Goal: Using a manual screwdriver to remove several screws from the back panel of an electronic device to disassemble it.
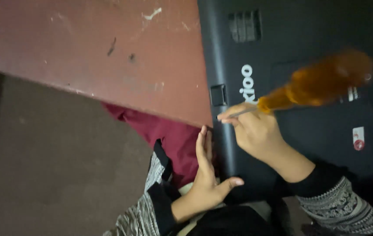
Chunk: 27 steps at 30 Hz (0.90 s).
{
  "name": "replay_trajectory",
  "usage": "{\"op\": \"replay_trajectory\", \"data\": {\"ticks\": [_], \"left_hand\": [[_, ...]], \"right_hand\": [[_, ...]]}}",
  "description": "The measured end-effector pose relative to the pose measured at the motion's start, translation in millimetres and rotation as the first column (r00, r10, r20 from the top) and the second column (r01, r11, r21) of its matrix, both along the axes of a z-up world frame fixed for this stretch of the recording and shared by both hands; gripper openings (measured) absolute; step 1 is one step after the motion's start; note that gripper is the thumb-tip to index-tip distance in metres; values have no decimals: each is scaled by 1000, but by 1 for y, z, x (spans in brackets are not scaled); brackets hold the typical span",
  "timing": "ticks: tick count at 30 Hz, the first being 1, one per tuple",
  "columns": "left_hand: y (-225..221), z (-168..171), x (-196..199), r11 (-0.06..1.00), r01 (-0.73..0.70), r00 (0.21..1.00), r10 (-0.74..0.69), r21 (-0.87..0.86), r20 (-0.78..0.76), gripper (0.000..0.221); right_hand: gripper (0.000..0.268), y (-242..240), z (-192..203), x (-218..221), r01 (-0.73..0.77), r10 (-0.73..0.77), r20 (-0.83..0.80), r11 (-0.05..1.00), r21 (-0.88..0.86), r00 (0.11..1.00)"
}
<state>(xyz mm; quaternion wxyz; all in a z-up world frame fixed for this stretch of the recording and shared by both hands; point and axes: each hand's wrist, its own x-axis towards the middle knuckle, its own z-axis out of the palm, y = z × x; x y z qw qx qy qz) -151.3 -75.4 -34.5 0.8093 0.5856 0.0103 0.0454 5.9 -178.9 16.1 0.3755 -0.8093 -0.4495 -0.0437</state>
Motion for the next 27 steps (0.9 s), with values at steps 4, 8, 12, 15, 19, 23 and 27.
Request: {"op": "replay_trajectory", "data": {"ticks": [4, 8, 12, 15, 19, 23, 27], "left_hand": [[4, 7, -1, 994, -10, 999, 13, 110, -31, 118], [12, 12, 2, 938, -173, 982, 187, 300, -17, 98], [30, 14, 23, 849, -429, 899, 435, 310, 53, 70], [57, 39, 53, 797, -518, 855, 469, 311, 222, 51], [89, 94, 81, 847, -391, 909, 295, 359, 294, 30], [100, 140, 110, 883, -187, 915, -2, 430, 403, 36], [99, 150, 129, 848, 350, 824, -481, 399, 299, 49]], "right_hand": [[15, -6, -9, 2, 31, -31, -23, 999, 7, 999], [21, -9, -17, 1, -1, 3, 37, 999, -41, 999], [12, -8, -16, 2, -27, 59, 161, 981, -193, 985], [18, -8, -10, -1, 64, -82, -97, 983, -175, 992], [22, -7, -10, -1, 39, -52, -180, 996, -77, 982], [17, -6, -13, -1, 125, -148, -69, 957, -262, 987], [7, -34, -34, -3, 117, -107, 47, 896, -429, 993]]}}
